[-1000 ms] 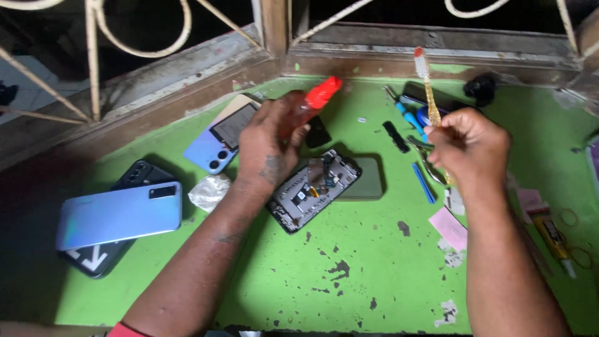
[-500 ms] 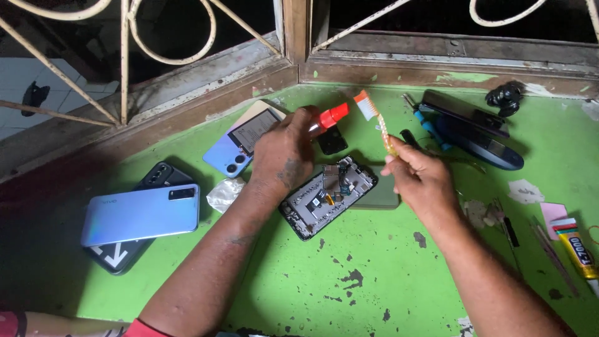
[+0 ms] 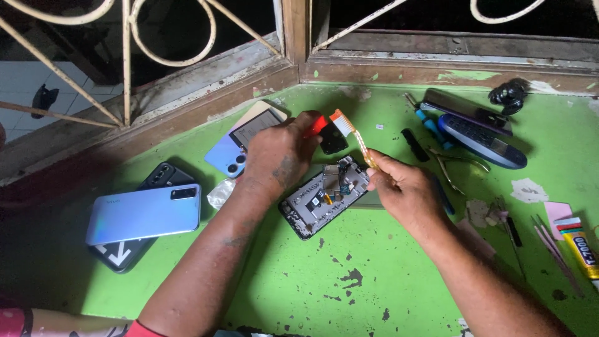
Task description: Cleaning a phone frame with a brush and inspecting internal circuit boards during a repair process.
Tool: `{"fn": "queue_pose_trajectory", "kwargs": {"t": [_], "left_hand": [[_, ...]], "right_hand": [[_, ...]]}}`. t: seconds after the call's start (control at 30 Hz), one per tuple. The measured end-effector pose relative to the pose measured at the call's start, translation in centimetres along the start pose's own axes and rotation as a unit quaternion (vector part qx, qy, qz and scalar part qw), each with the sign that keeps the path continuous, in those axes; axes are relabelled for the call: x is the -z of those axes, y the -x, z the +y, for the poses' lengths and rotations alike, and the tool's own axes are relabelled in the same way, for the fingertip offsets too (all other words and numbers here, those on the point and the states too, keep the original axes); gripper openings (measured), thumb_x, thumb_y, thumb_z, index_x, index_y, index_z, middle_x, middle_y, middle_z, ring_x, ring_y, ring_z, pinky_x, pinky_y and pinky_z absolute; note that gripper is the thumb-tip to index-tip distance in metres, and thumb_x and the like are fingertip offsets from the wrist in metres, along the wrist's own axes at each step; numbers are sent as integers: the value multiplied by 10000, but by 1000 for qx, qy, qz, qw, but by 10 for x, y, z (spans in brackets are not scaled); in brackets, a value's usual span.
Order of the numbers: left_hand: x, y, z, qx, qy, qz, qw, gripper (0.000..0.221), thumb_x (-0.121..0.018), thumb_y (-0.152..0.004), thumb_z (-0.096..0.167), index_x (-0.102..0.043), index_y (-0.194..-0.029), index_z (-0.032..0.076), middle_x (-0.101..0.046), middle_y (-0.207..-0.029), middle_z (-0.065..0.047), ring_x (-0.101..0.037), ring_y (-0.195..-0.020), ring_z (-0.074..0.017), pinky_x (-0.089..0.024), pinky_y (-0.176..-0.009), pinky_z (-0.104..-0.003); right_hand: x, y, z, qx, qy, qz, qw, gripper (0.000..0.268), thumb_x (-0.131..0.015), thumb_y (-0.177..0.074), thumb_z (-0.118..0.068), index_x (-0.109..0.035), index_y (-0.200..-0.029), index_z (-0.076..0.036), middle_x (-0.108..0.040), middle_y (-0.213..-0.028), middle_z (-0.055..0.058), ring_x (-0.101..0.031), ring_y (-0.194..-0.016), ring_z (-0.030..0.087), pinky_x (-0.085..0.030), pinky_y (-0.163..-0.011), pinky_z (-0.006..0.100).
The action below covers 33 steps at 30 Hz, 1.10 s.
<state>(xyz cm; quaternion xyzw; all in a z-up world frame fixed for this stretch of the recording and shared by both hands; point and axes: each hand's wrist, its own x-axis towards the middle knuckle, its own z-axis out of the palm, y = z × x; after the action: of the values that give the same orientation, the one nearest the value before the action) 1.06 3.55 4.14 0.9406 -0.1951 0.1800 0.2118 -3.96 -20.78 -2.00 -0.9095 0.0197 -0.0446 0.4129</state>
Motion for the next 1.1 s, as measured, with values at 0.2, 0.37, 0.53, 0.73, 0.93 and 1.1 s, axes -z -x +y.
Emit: {"fn": "queue_pose_trajectory", "kwargs": {"t": [0.2,0.37,0.53,0.73,0.93,1.1], "left_hand": [[7,1,10,46,9,-34,998,165,-593,-1000,343,-671,-1132,280,-712,-636,-59,-759,-686,-318,-628,-708,-469],[22,1,17,94,-11,-14,995,462,-539,-990,603,-736,-835,214,-692,-601,-106,-748,-731,-376,-598,-669,-482],[27,-4,21,138,-46,-110,983,522,-484,-1005,608,-781,-839,212,-742,-697,-114,-761,-840,-349,-604,-771,-475],[28,-12,21,175,-47,-212,960,567,-389,-1007,640,-790,-985,240,-780,-870,-95,-746,-987,-337,-582,-875,-499],[35,-13,21,181,-65,-223,956,497,-422,-984,625,-785,-1048,293,-783,-931,-55,-732,-1041,-316,-559,-925,-482],[35,-10,24,176,-42,-203,962,476,-427,-983,614,-786,-1012,302,-784,-905,-27,-736,-1024,-301,-569,-915,-467]], "right_hand": [[2,10,-18,13,-83,-2,996,410,-654,-895,-156,-757,-1268,-292,-763,-717,61,-581,-548,130,-467,-490,288],[6,13,-28,-1,-68,-33,997,406,-640,-896,-185,-768,-1258,-319,-757,-695,57,-585,-553,148,-489,-507,313],[5,15,-29,-17,-49,-66,996,386,-637,-912,-224,-760,-1268,-305,-761,-700,75,-605,-570,179,-492,-533,327],[6,20,-34,-21,-62,-68,996,399,-640,-891,-200,-766,-1260,-287,-750,-666,75,-595,-541,180,-477,-518,314],[4,21,-32,-26,-65,-97,993,442,-607,-908,-208,-736,-1314,-325,-750,-684,85,-596,-490,181,-481,-466,324],[-1,29,-38,-59,-241,-146,958,478,-564,-920,-116,-614,-1375,22,-714,-644,203,-567,-352,197,-451,-339,300]]}}
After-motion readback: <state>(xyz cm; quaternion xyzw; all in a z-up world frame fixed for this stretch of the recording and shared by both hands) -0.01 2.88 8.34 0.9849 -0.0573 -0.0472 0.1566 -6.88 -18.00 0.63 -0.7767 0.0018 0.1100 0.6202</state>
